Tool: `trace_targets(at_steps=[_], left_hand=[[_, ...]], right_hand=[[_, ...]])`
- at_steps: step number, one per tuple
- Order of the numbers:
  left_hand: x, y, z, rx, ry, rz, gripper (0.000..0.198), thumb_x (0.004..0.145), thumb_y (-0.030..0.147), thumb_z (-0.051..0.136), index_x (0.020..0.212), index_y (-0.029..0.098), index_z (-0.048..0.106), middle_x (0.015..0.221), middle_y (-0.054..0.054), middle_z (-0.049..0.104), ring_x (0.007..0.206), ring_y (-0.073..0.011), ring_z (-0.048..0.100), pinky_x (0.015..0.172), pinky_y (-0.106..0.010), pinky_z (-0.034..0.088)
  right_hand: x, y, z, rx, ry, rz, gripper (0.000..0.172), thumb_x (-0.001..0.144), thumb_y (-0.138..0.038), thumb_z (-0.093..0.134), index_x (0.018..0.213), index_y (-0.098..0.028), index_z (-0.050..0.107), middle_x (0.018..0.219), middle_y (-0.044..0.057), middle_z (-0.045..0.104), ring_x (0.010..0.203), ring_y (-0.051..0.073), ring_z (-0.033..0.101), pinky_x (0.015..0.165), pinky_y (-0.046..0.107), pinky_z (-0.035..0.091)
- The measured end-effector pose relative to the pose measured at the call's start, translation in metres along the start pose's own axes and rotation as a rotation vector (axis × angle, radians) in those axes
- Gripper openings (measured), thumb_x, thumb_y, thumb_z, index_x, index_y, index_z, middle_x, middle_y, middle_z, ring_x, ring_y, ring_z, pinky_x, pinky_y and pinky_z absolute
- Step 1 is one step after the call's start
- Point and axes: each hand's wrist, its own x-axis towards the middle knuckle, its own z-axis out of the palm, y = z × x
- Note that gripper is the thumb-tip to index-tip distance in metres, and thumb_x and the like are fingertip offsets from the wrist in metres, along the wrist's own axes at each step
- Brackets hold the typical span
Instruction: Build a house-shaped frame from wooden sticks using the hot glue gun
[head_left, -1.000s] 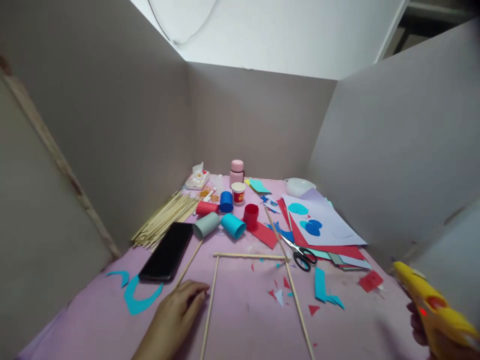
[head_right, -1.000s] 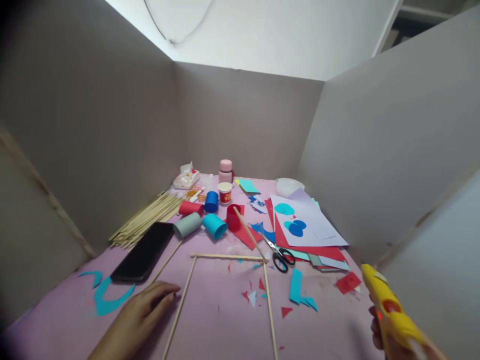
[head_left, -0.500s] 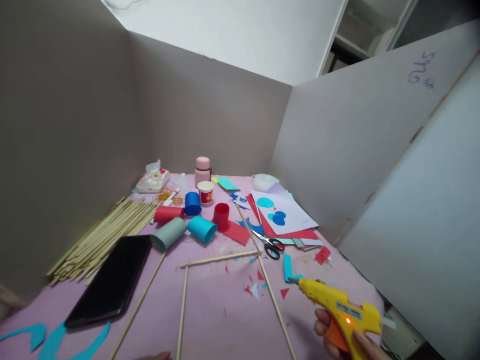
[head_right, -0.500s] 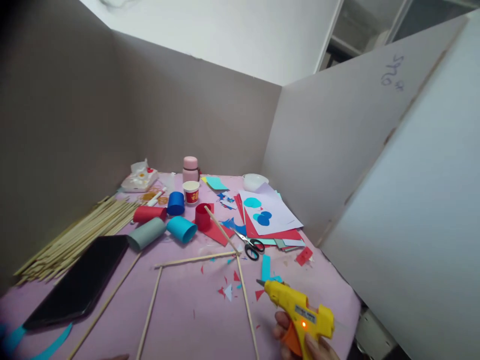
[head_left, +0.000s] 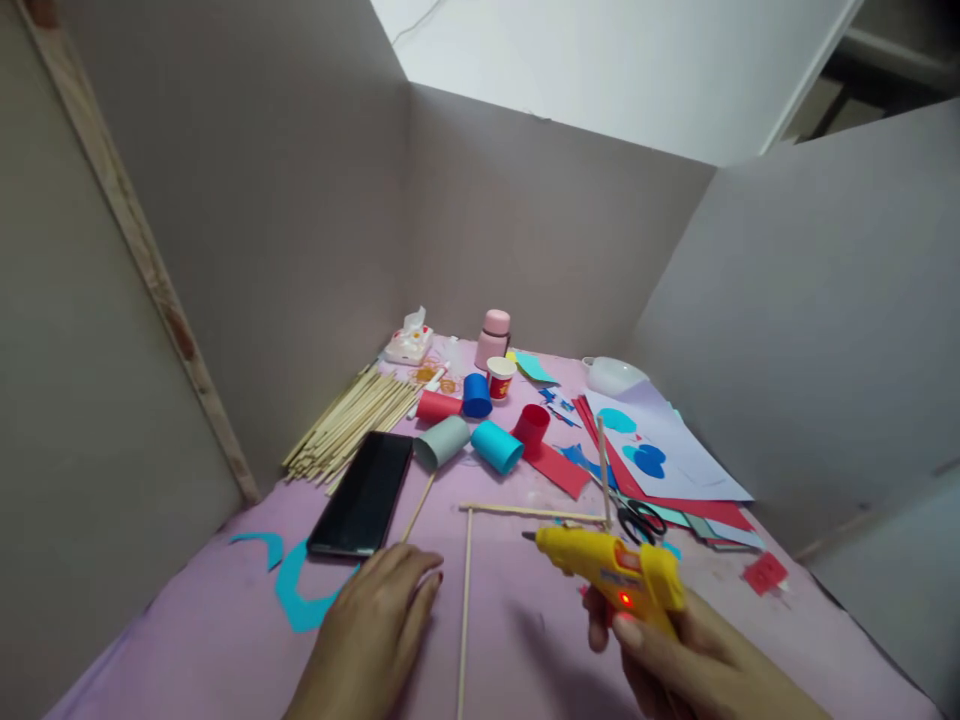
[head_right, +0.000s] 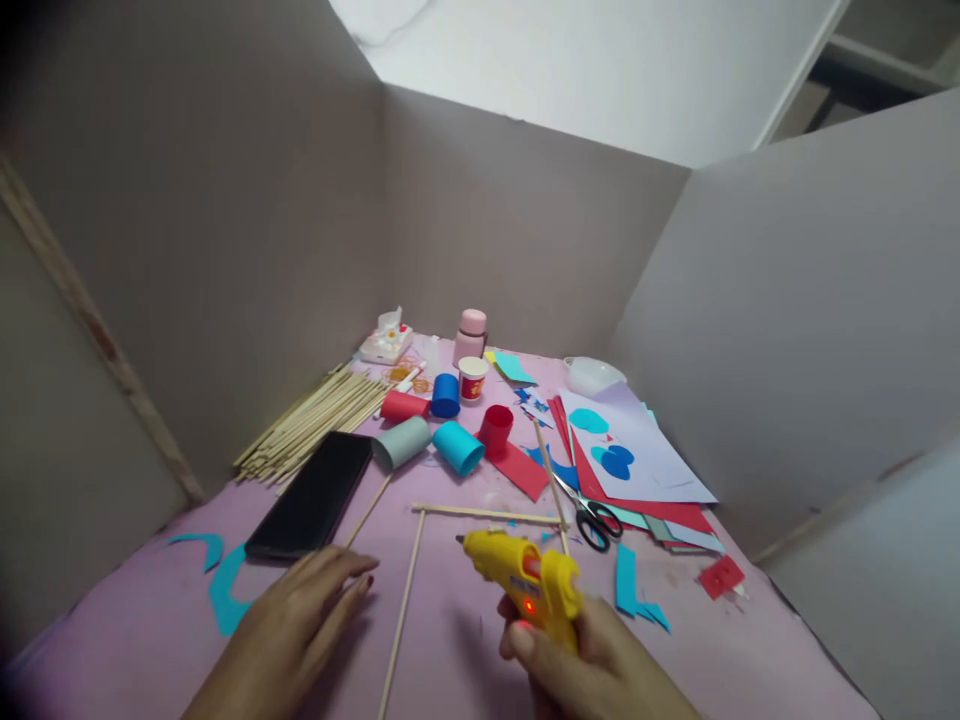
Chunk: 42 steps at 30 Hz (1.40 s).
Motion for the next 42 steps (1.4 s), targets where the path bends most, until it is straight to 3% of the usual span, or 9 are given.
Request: trace_targets(at_steps=[3,7,11,18,25,32,42], left_hand=[[0.02,-0.001,-0.01,0.047,-0.147,-0.121,0.027,0.091,0.019,0.039,0.098,0.019,0.065,0.096,-0.007,0.068,0.093,-0.023,0.064,0.082,-0.038,0.05],[0.034,-0.01,-0.018,0.059,-0.266,-0.215,0.028,0.092,0.015,0.037,0.099,0.016,0.064,0.097,-0.008,0.067,0.093,-0.0223,0.063,0.083,-0.038,0.048],[0.049,-0.012,-0.016,0.083,-0.304,-0.164,0.028,0.092,0.015,0.037,0.099,0.016,0.064,0.096,-0.009,0.067,0.092,-0.0225,0.063,0.083,-0.037,0.047],[0.078,-0.01,0.0,0.022,-0.372,-0.063,0.023,0.088,0.012,0.043,0.095,0.015,0.066,0.094,-0.01,0.067,0.09,-0.0227,0.064,0.079,-0.034,0.048],[0.079,-0.017,0.018,-0.053,-0.397,-0.011,0.024,0.09,0.015,0.043,0.1,0.016,0.065,0.098,-0.01,0.066,0.096,-0.0212,0.062,0.085,-0.033,0.046],[0.073,-0.014,0.011,-0.052,-0.377,-0.016,0.025,0.091,0.015,0.041,0.099,0.017,0.064,0.098,-0.01,0.064,0.095,-0.0219,0.06,0.085,-0.035,0.046],[0.055,-0.025,0.02,0.05,-0.182,-0.033,0.024,0.092,0.015,0.042,0.099,0.019,0.064,0.089,-0.005,0.063,0.087,-0.0206,0.057,0.077,-0.035,0.043]], right_hand=[[0.023,-0.014,0.014,-0.097,-0.056,0.03,0.049,0.074,-0.065,0.057,0.087,-0.018,0.063,0.054,-0.004,0.05,0.047,0.007,0.044,0.045,0.018,0.03],[0.049,-0.019,0.027,-0.122,-0.08,0.02,0.049,0.076,-0.064,0.055,0.081,-0.016,0.061,0.062,-0.001,0.055,0.051,0.009,0.047,0.048,0.02,0.035],[0.061,-0.024,0.033,-0.161,-0.057,0.029,0.048,0.077,-0.063,0.055,0.087,-0.016,0.059,0.071,0.002,0.059,0.051,0.009,0.048,0.049,0.022,0.035],[0.069,-0.032,0.038,-0.329,-0.022,0.061,0.046,0.082,-0.061,0.048,0.083,-0.016,0.06,0.057,-0.002,0.053,0.053,0.011,0.05,0.051,0.022,0.033],[0.074,-0.029,0.038,-0.338,0.001,0.078,0.048,0.08,-0.063,0.048,0.082,-0.017,0.061,0.056,-0.002,0.052,0.051,0.011,0.047,0.05,0.023,0.032],[0.068,-0.025,0.03,-0.318,0.017,0.111,0.049,0.078,-0.065,0.049,0.077,-0.017,0.061,0.052,-0.003,0.051,0.049,0.01,0.044,0.05,0.022,0.031],[0.081,-0.028,0.036,-0.372,-0.033,0.086,0.044,0.085,-0.058,0.047,0.08,-0.016,0.059,0.052,-0.003,0.052,0.049,0.01,0.046,0.047,0.021,0.03]])
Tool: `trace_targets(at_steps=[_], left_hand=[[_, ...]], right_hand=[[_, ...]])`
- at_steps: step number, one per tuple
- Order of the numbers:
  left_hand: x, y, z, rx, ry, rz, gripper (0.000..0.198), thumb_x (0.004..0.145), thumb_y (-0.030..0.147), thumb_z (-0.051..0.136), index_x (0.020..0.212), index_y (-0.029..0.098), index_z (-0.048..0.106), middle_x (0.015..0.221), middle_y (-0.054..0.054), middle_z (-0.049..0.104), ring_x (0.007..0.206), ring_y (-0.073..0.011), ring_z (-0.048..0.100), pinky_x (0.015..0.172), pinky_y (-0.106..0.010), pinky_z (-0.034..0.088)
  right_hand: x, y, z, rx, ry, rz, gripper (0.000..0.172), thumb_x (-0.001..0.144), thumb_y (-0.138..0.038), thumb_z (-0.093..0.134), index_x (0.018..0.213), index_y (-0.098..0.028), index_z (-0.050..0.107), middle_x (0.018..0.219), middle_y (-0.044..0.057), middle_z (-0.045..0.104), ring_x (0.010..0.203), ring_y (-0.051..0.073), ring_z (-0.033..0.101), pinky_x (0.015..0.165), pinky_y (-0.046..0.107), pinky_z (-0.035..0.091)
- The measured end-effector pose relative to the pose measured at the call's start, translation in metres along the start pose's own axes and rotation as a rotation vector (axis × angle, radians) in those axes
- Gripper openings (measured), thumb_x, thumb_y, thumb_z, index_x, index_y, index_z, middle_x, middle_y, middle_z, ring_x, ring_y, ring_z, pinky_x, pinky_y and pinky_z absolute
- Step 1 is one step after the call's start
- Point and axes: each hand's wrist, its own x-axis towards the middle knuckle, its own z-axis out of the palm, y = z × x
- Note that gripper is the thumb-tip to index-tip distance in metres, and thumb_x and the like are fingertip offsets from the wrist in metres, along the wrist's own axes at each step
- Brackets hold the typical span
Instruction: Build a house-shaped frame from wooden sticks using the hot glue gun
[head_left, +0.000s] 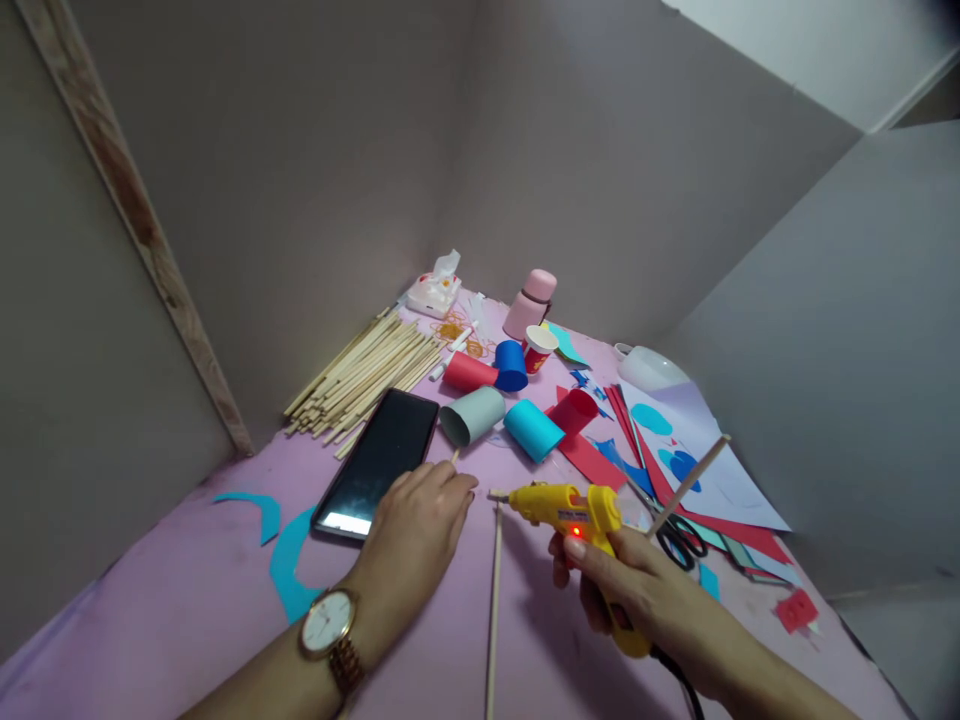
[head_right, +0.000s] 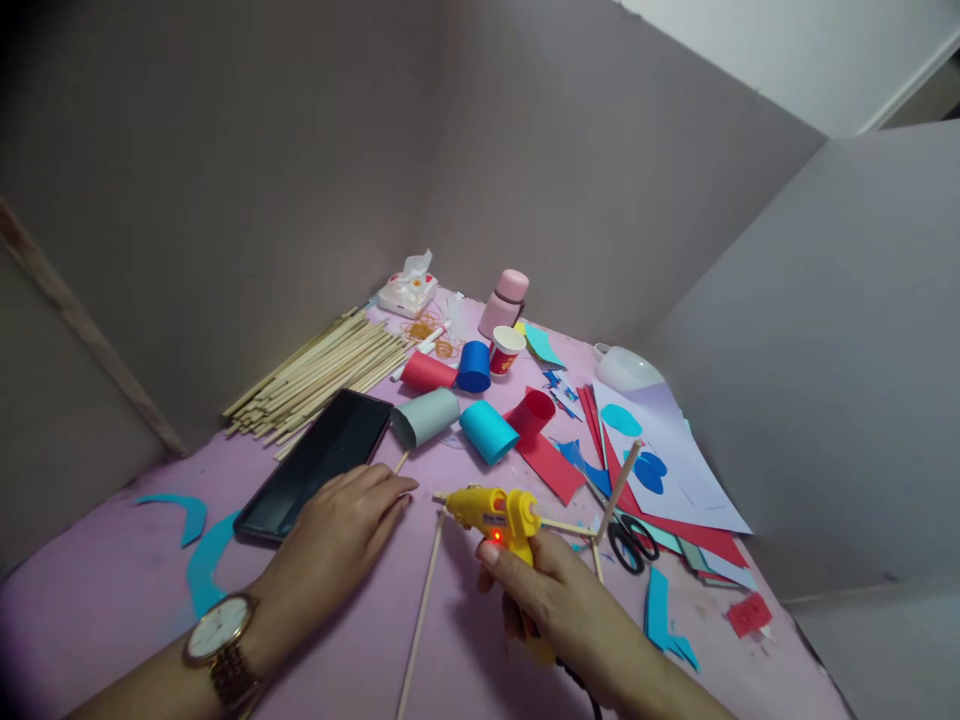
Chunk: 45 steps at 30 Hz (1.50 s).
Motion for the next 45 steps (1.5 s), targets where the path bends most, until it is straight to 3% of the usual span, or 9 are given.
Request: trace_targets(at_steps=[6,10,14,27,33,45], left_hand=[[-0.009,0.002,0.005,0.067,0.035,0.089,0.018,0.089,0.013,0.047,0.093,0.021,0.064,0.084,-0.003,0.064,0.079,-0.0207,0.056,0.073,-0.037,0.038],[-0.016,0.012,0.011,0.02,-0.046,0.195,0.017,0.087,0.011,0.05,0.08,0.021,0.062,0.077,-0.001,0.063,0.073,-0.0198,0.055,0.07,-0.036,0.036],[-0.021,0.016,0.018,0.026,-0.06,0.26,0.018,0.084,0.006,0.052,0.08,0.022,0.06,0.076,0.0,0.063,0.07,-0.0201,0.054,0.067,-0.035,0.035],[-0.016,0.014,0.025,0.056,-0.083,0.292,0.016,0.085,0.007,0.052,0.089,0.02,0.061,0.077,-0.001,0.064,0.069,-0.019,0.056,0.066,-0.034,0.036],[-0.016,0.014,0.025,0.036,-0.103,0.281,0.015,0.086,0.008,0.053,0.088,0.02,0.061,0.078,-0.001,0.064,0.07,-0.0188,0.056,0.067,-0.034,0.035],[-0.016,0.014,0.023,0.025,-0.109,0.28,0.015,0.083,0.007,0.056,0.085,0.021,0.061,0.076,0.0,0.063,0.071,-0.0187,0.056,0.067,-0.034,0.035]], right_hand=[[0.002,0.001,-0.004,-0.024,-0.003,0.062,0.045,0.084,-0.06,0.046,0.08,-0.017,0.058,0.053,-0.003,0.053,0.05,0.01,0.044,0.047,0.021,0.031],[0.004,0.001,-0.005,-0.028,-0.018,0.049,0.048,0.083,-0.062,0.045,0.081,-0.016,0.058,0.053,-0.003,0.05,0.05,0.01,0.044,0.047,0.022,0.031],[0.006,0.003,-0.006,-0.032,-0.028,0.052,0.053,0.08,-0.067,0.045,0.081,-0.016,0.058,0.052,-0.003,0.049,0.049,0.01,0.044,0.045,0.022,0.03],[0.011,0.002,-0.006,-0.058,-0.024,0.047,0.051,0.08,-0.066,0.045,0.078,-0.016,0.057,0.054,-0.003,0.05,0.05,0.01,0.044,0.048,0.023,0.031],[0.01,0.001,-0.008,-0.06,-0.025,0.1,0.051,0.08,-0.067,0.046,0.078,-0.017,0.057,0.054,-0.003,0.051,0.049,0.01,0.043,0.046,0.022,0.03],[0.011,0.006,-0.011,-0.09,-0.034,0.071,0.048,0.084,-0.062,0.044,0.074,-0.017,0.057,0.053,-0.002,0.05,0.049,0.01,0.044,0.045,0.022,0.03]])
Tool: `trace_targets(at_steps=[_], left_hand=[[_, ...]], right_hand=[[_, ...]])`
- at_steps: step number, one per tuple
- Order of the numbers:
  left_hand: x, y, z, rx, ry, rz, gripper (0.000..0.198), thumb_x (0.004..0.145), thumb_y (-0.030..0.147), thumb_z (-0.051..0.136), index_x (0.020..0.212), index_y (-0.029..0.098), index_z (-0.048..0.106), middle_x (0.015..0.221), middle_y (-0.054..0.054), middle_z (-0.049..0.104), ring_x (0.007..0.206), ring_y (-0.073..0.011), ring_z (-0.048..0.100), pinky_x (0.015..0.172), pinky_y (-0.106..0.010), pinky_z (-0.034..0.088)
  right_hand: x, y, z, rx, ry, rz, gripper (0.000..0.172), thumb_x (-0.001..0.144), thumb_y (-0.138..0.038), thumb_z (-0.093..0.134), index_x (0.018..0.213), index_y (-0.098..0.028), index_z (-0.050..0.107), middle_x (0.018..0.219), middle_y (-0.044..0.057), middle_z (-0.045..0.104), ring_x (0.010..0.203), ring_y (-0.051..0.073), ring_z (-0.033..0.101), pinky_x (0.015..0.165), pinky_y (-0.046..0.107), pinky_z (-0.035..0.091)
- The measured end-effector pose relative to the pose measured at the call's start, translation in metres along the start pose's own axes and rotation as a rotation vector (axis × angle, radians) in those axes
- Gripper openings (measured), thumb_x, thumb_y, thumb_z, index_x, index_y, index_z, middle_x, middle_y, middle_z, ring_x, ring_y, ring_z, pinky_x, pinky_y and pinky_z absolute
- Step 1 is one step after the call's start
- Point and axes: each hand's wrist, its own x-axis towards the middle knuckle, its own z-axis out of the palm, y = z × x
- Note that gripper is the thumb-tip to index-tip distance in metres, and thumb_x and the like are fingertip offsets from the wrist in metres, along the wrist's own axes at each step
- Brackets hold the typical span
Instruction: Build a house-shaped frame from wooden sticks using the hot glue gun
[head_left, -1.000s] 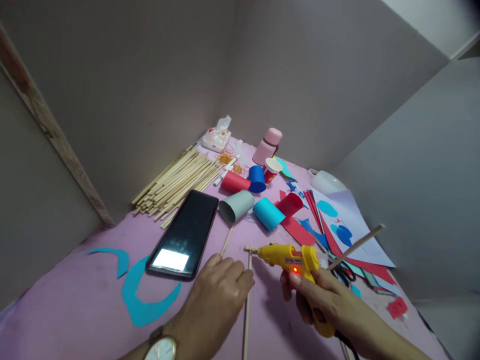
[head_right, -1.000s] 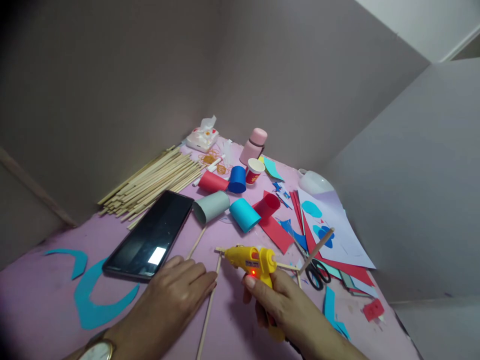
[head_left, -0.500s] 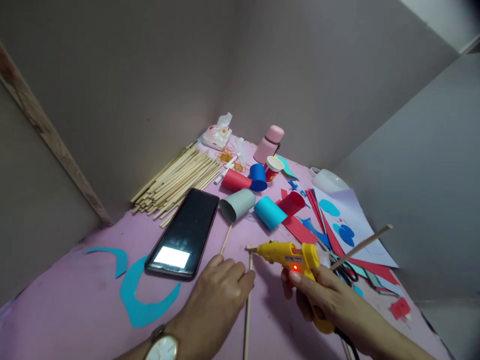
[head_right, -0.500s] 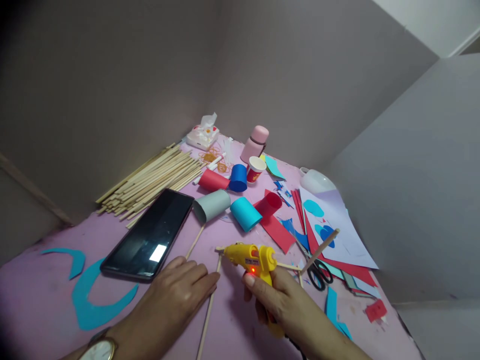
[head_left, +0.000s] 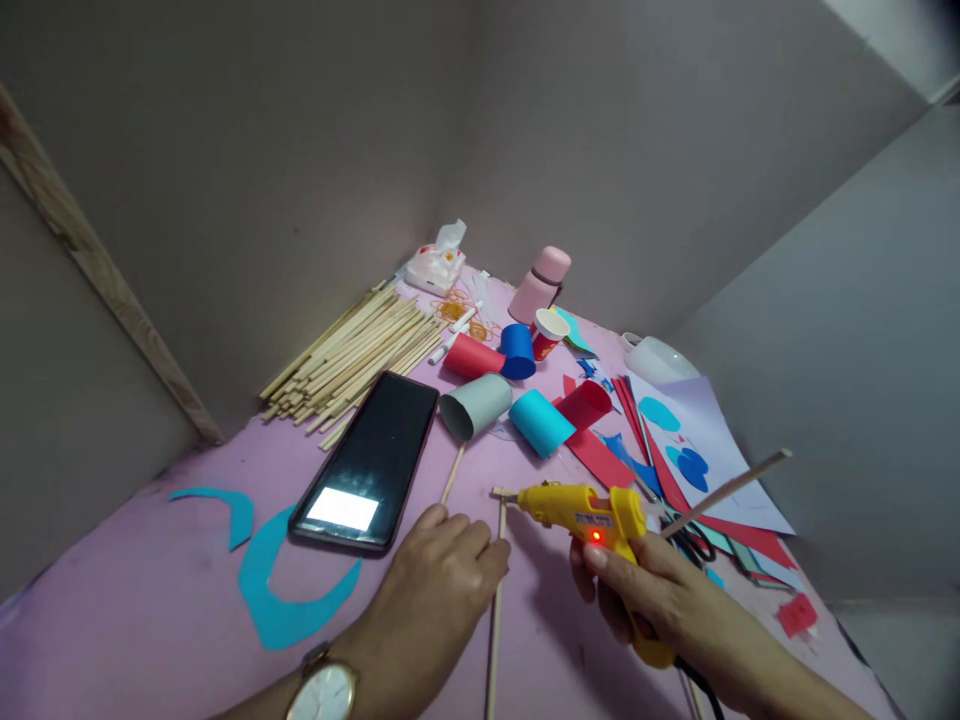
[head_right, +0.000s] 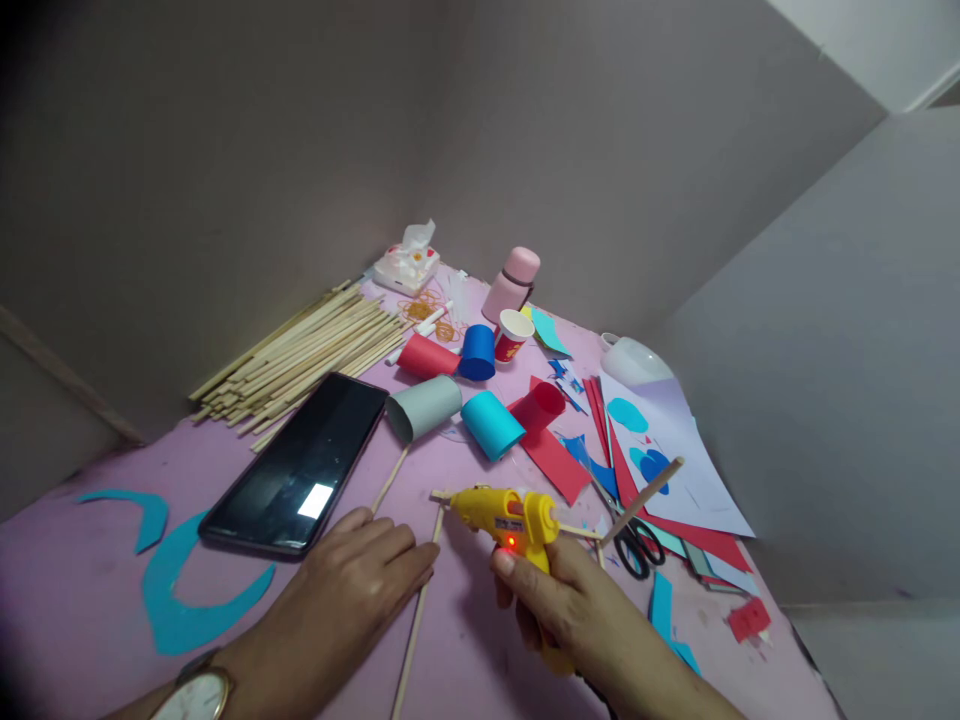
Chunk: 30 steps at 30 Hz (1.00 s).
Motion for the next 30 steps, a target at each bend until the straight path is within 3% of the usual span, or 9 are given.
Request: trace_targets(at_steps=[5,17,30], left_hand=[[0.0013,-0.0004,-0.0028,-0.006,-0.074,-0.017,0.015,0.081,0.007,0.06,0.085,0.021,0.062,0.079,0.0,0.065,0.072,-0.0193,0.057,0.068,-0.034,0.036],[0.0003,-0.0013,-0.0009,0.002,-0.005,-0.01,0.013,0.085,0.01,0.055,0.083,0.021,0.062,0.076,0.0,0.064,0.071,-0.0194,0.057,0.067,-0.034,0.035],[0.0001,-0.0007,-0.0006,0.003,-0.016,-0.003,0.013,0.08,0.008,0.061,0.084,0.02,0.062,0.076,0.001,0.064,0.071,-0.0193,0.057,0.068,-0.034,0.035]], right_hand=[[0.0011,0.0035,0.0006,0.008,0.004,-0.006,0.048,0.083,-0.063,0.045,0.072,-0.016,0.054,0.055,-0.002,0.05,0.05,0.01,0.044,0.046,0.022,0.03],[0.0051,0.0058,0.0031,0.096,-0.018,-0.02,0.048,0.08,-0.063,0.05,0.063,-0.019,0.047,0.052,-0.004,0.046,0.048,0.009,0.039,0.046,0.023,0.027],[0.0042,0.0103,0.0008,0.048,-0.014,-0.043,0.049,0.081,-0.063,0.048,0.061,-0.019,0.043,0.051,-0.005,0.044,0.047,0.008,0.037,0.045,0.023,0.025]])
